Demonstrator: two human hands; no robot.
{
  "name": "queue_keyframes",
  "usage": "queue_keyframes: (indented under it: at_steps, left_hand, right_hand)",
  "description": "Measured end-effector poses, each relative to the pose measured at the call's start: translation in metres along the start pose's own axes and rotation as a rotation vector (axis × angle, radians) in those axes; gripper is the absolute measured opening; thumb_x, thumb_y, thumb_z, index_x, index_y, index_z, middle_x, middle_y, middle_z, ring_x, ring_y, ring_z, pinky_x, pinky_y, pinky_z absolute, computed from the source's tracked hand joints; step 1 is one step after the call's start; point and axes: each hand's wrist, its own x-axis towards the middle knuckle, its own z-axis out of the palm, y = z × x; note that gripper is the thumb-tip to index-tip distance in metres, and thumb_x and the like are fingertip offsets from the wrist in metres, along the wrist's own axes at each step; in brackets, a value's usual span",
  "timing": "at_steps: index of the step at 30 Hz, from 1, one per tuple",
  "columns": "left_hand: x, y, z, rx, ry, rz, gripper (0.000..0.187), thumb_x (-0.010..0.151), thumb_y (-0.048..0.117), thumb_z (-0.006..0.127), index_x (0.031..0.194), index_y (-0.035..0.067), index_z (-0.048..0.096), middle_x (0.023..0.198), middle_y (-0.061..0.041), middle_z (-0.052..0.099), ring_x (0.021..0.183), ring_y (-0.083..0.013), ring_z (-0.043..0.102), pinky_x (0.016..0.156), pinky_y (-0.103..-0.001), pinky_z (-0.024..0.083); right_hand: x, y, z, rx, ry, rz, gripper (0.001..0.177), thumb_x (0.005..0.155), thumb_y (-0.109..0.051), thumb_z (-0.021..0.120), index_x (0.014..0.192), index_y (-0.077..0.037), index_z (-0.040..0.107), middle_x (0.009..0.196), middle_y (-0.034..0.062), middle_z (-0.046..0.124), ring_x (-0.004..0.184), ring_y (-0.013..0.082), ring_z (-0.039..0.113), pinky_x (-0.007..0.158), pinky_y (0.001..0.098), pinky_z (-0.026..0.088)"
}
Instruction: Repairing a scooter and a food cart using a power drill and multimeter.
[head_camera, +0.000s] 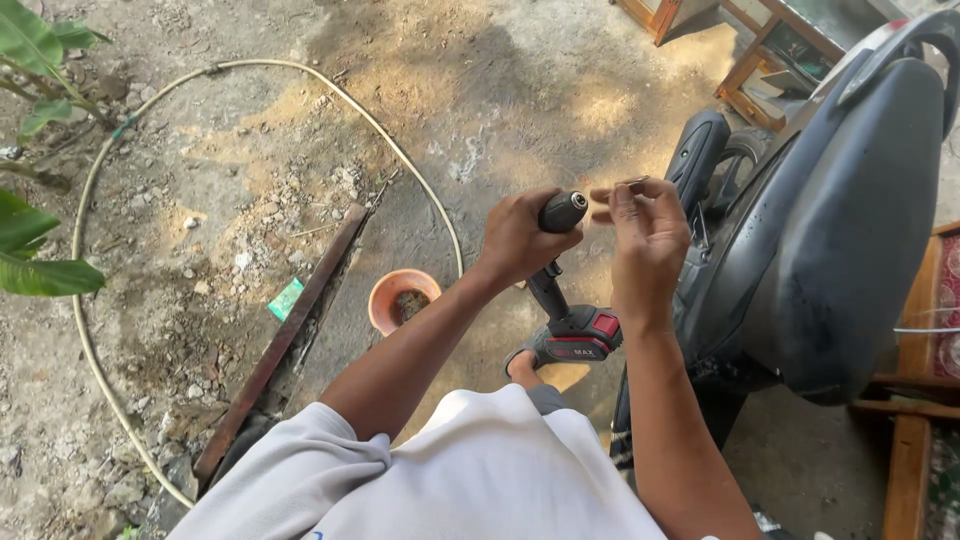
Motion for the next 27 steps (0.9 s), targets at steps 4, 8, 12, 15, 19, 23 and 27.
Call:
queue_keyframes:
  at_steps: [4,8,12,15,19,23,27]
  left_hand:
    - [0.066,-0.010,0.022,-0.001,-0.004,-0.030,0.028,0.073,0.037,0.078,0.091,0.015,0.074,0.076,-0.010,0.073,0.075,-0.0333,0.073,0.065,-0.044,0.054]
    - [0.147,-0.028,0.056,0.035,0.029,0.011,0.029,0.073,0.036,0.077,0.091,0.014,0.073,0.078,-0.009,0.073,0.074,-0.0315,0.073,0.067,-0.043,0.055]
    - [0.221,-0.019,0.088,0.039,-0.005,-0.029,0.031,0.073,0.038,0.078,0.094,0.015,0.074,0.076,-0.008,0.073,0.073,-0.0304,0.073,0.067,-0.044,0.054]
    - [0.266,-0.019,0.112,0.021,0.032,-0.002,0.032,0.071,0.036,0.079,0.095,0.016,0.075,0.077,-0.008,0.073,0.073,-0.0308,0.073,0.066,-0.043,0.054]
    - [0.321,-0.011,0.130,-0.027,-0.067,-0.107,0.028,0.073,0.037,0.077,0.087,0.013,0.070,0.070,-0.006,0.072,0.068,-0.0266,0.074,0.067,-0.042,0.055]
    - [0.369,-0.006,0.150,-0.035,-0.072,-0.017,0.029,0.070,0.036,0.078,0.088,0.015,0.071,0.070,-0.007,0.070,0.068,-0.0287,0.072,0.065,-0.043,0.053]
    - [0.422,-0.014,0.173,-0.020,-0.106,-0.004,0.027,0.072,0.035,0.076,0.087,0.013,0.070,0.070,-0.009,0.070,0.069,-0.0308,0.072,0.068,-0.043,0.054]
  right_hand:
    - [0.078,0.031,-0.005,0.269,-0.123,-0.075,0.006,0.107,-0.006,0.059,0.111,-0.002,0.057,0.119,0.0131,0.071,0.108,0.0208,0.073,0.099,0.0309,0.058]
    - [0.166,0.054,-0.017,0.190,-0.102,-0.065,0.006,0.108,-0.006,0.059,0.113,-0.001,0.059,0.116,0.0166,0.072,0.102,0.0197,0.072,0.096,0.0310,0.057]
    - [0.246,0.049,-0.033,0.310,-0.182,0.005,0.008,0.104,-0.007,0.059,0.110,-0.002,0.060,0.126,0.0108,0.070,0.107,0.0187,0.073,0.098,0.0301,0.058]
    - [0.295,0.050,-0.046,0.075,-0.074,0.030,0.008,0.105,-0.010,0.061,0.109,-0.004,0.060,0.107,0.0140,0.074,0.089,0.0179,0.072,0.081,0.0303,0.059]
    - [0.354,0.053,-0.060,0.165,-0.114,-0.112,0.006,0.111,-0.009,0.062,0.113,-0.003,0.062,0.117,0.0141,0.073,0.100,0.0155,0.069,0.093,0.0286,0.055]
    - [0.399,0.053,-0.071,0.178,-0.121,-0.049,0.006,0.106,-0.011,0.061,0.109,-0.006,0.061,0.112,0.0101,0.074,0.098,0.0150,0.073,0.089,0.0289,0.058]
    - [0.449,0.064,-0.084,0.123,-0.036,-0.121,0.006,0.110,-0.008,0.062,0.112,-0.003,0.063,0.113,0.0129,0.073,0.097,0.0163,0.070,0.092,0.0304,0.057]
